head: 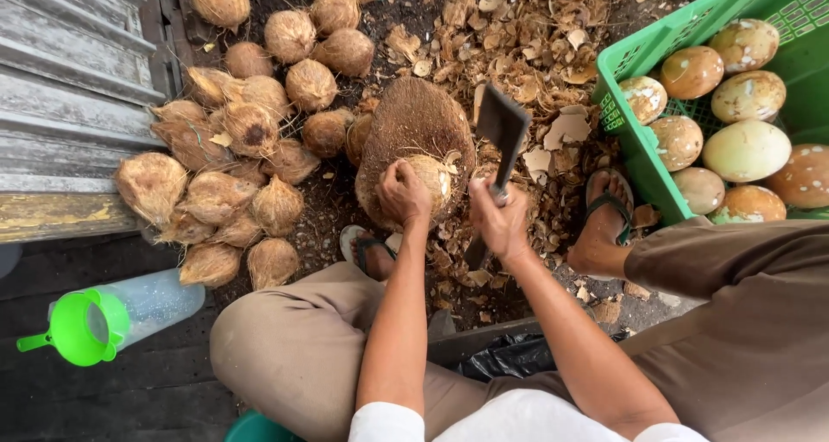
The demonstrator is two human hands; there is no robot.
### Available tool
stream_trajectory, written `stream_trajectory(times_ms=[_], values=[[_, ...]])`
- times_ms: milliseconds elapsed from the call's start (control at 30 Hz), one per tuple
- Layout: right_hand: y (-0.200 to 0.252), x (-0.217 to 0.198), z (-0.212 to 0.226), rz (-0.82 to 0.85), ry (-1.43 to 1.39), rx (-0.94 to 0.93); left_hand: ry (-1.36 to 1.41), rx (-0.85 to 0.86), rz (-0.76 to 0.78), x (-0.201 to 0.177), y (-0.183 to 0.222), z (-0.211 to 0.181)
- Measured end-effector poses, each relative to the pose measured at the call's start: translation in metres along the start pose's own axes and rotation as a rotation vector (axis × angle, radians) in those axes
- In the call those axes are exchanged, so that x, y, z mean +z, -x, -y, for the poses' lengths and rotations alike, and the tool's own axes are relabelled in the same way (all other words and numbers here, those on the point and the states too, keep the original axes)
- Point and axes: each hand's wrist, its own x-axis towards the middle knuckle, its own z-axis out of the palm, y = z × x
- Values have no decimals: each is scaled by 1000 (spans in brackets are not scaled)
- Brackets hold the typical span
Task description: Peeling the outer husk of a coconut using a knife
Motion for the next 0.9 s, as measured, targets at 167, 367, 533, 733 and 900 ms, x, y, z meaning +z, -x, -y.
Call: stream_trajectory(times_ms=[167,367,533,733,900], values=[[15,2,-35,247,161,265,15,-15,53,6,-6,3],[4,10,-12,101,-18,48,15,-8,58,0,-1,-5],[10,0,-46,252,65,262,5,23,25,0,-1,-4],[-7,2,-2,103,-104,115,-1,11,-14,4,-2,-2],[14,-4,-49,277,220,392,-2,20,-6,0,5,-3]])
